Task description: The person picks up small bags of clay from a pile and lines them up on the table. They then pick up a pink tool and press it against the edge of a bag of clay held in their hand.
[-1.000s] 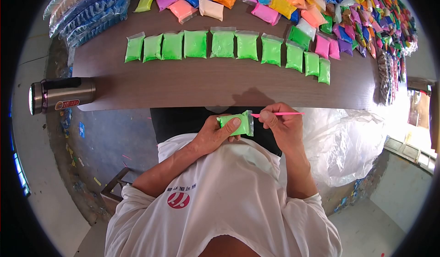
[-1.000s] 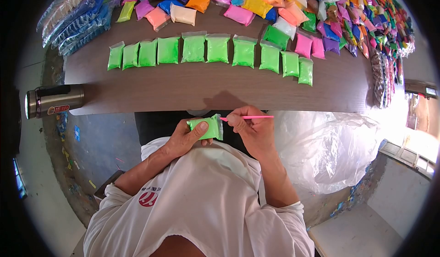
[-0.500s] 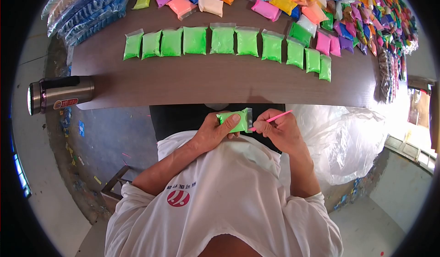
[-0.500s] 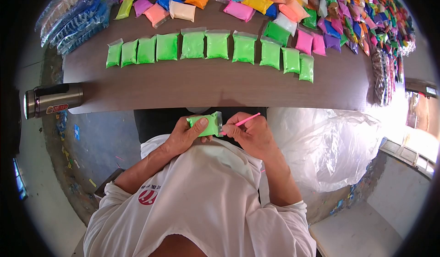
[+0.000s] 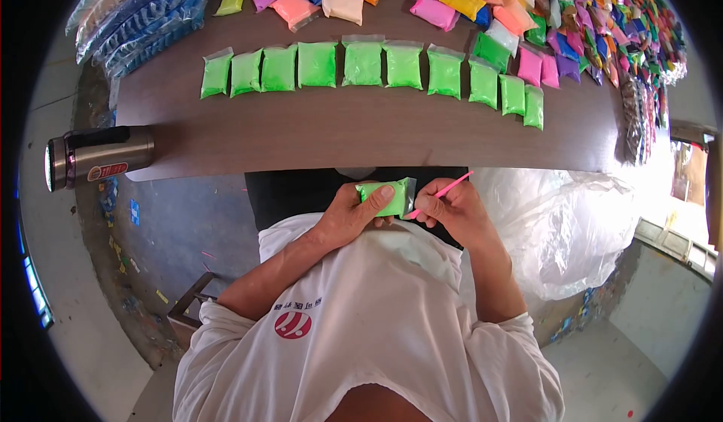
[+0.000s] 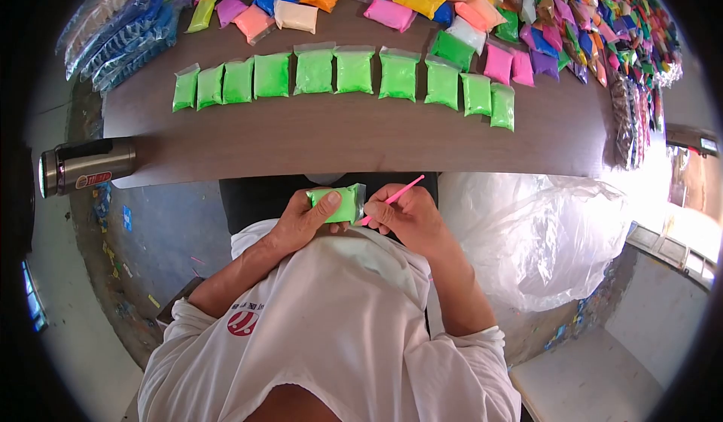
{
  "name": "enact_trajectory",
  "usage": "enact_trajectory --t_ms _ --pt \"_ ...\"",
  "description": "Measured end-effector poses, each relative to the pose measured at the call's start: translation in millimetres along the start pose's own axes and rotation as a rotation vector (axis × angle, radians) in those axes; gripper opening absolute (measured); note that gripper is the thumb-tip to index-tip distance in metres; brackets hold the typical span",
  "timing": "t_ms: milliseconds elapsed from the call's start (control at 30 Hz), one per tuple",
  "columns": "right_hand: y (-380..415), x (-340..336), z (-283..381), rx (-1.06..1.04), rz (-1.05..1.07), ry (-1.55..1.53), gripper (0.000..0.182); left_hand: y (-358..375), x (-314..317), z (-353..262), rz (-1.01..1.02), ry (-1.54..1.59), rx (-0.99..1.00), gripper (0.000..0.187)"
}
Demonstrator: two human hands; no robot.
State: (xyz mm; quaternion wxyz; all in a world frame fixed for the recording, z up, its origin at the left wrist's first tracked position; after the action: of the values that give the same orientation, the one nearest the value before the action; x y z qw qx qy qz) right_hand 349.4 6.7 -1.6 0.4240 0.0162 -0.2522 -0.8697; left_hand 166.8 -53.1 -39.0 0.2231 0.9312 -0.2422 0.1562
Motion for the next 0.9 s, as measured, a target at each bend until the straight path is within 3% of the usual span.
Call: enact_trajectory --t_ms 333,433,533,567,700,800,900 --pt "2 6 -29 -0.063 0.17 -0.585 0.026 0 10 -5 0.085 0.123 -0.023 0.055" --pt "5 10 -38 -0.207 0.284 -0.747 0.029 0 15 -13 0.175 0.064 0.015 0.056" --pt "13 20 -20 -0.356 0.498 -0.929 0.033 -4 13 -3 0.029 0.075 -0.072 0.061" --pt "15 16 -19 -0.4 0.55 -0.918 0.034 -4 6 -1 0.064 0.092 -0.077 0.06" --pt "25 -3 -13 -0.459 0.148 -0.683 0.036 -4 4 -6 0.073 0.044 -0.019 0.058" --pt "31 -9 -10 -0.318 -0.102 -0.109 0.029 -4 4 -2 0.067 0.045 -0.012 0.058" --pt "37 -6 -17 -0.292 -0.095 -0.072 0.031 -4 2 -1 0.041 0.097 -0.005 0.054"
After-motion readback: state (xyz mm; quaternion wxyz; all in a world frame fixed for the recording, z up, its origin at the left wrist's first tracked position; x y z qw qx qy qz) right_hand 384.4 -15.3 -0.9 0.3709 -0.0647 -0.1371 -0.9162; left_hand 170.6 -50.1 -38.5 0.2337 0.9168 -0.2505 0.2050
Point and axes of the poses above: each hand's wrist, its own y-axis away from the middle knuckle, its own x-axis out of the palm, z = x × y, the point moved 3 cm from there along -y, towards the middle knuckle, and after that the axes turned 15 degrees about z, right-handed, at the moved point
